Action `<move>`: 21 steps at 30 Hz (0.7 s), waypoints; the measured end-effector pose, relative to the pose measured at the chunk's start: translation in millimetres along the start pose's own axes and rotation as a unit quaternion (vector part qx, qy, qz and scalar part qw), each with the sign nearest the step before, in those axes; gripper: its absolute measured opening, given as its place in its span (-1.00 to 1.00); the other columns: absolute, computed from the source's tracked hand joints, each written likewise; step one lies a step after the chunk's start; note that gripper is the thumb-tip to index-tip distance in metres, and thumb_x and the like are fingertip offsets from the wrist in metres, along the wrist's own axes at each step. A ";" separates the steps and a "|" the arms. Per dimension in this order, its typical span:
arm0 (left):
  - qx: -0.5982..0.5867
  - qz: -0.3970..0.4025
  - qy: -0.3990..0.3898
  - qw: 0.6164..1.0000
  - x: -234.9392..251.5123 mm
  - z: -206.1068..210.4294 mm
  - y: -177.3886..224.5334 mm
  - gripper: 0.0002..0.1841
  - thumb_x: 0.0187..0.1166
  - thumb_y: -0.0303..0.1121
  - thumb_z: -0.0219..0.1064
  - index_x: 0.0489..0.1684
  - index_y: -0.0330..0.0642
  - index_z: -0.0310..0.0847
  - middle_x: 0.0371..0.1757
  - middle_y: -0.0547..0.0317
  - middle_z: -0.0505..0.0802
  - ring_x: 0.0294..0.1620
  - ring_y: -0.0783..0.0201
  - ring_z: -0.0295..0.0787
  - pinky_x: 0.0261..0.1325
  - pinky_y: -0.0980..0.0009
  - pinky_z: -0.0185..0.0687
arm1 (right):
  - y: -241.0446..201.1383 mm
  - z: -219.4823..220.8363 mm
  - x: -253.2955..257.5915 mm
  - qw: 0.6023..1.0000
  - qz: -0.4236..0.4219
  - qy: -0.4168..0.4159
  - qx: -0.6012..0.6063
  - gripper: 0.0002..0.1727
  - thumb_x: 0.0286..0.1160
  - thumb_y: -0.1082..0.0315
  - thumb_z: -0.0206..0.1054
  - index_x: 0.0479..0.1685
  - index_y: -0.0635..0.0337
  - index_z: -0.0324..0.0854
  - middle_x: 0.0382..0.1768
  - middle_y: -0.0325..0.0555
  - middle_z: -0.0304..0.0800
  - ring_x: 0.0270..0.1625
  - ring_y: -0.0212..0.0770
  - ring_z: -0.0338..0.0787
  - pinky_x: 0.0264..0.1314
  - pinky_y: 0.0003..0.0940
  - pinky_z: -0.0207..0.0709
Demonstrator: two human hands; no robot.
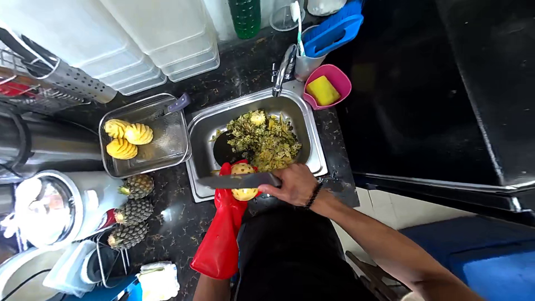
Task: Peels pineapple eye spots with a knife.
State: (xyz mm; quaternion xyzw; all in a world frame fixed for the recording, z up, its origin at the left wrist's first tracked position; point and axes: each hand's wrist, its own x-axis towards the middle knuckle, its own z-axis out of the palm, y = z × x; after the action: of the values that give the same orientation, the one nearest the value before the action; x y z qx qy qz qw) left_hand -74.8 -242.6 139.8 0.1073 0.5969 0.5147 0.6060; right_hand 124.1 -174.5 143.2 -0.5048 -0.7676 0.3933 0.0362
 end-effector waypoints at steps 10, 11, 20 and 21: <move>0.281 0.011 0.039 0.959 -48.7 20.6 29.5 -0.51 0.89 -0.44 -0.22 0.76 -0.42 0.03 0.71 -0.19 0.36 0.67 0.26 0.31 0.68 0.42 0.23 | -1.5 2.4 0.6 0.996 -0.030 0.025 -0.077 0.05 0.29 -0.76 -0.16 -0.48 0.12 0.72 -0.62 -0.06 0.70 -0.39 0.03 0.82 -0.33 0.09 0.57; 0.278 0.026 0.036 0.959 -48.3 18.9 26.4 -0.52 0.88 -0.45 -0.20 0.74 -0.44 0.05 0.68 -0.18 0.39 0.64 0.27 0.34 0.65 0.42 0.27 | 0.7 5.1 -0.3 0.995 -0.031 0.043 -0.085 0.06 0.27 -0.77 -0.16 -0.50 0.13 0.72 -0.64 -0.06 0.69 -0.41 0.04 0.82 -0.38 0.09 0.57; 0.098 0.029 0.003 0.995 9.1 -7.5 2.3 -0.53 0.92 -0.21 -0.25 0.56 -0.21 0.41 0.37 -0.02 0.71 0.32 0.23 0.67 0.40 0.20 0.61 | 10.9 2.7 0.0 0.999 0.020 0.021 -0.028 -0.03 0.37 -0.68 -0.06 -0.44 0.13 0.75 -0.56 -0.02 0.75 -0.35 0.07 0.83 -0.31 0.17 0.59; 0.116 0.047 -0.014 0.992 11.3 -7.6 1.2 -0.54 0.90 -0.23 -0.21 0.54 -0.21 0.45 0.35 0.00 0.73 0.31 0.24 0.68 0.42 0.20 0.60 | 4.5 3.3 -1.7 1.000 0.003 0.018 -0.022 -0.01 0.35 -0.71 -0.10 -0.41 0.09 0.77 -0.55 -0.06 0.75 -0.35 0.02 0.84 -0.31 0.14 0.61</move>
State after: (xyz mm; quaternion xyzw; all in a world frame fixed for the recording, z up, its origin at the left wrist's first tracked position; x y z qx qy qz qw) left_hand -84.5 -237.2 131.7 0.2118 0.6378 0.4684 0.5735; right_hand 126.8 -176.9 138.7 -0.5149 -0.7739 0.3669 0.0374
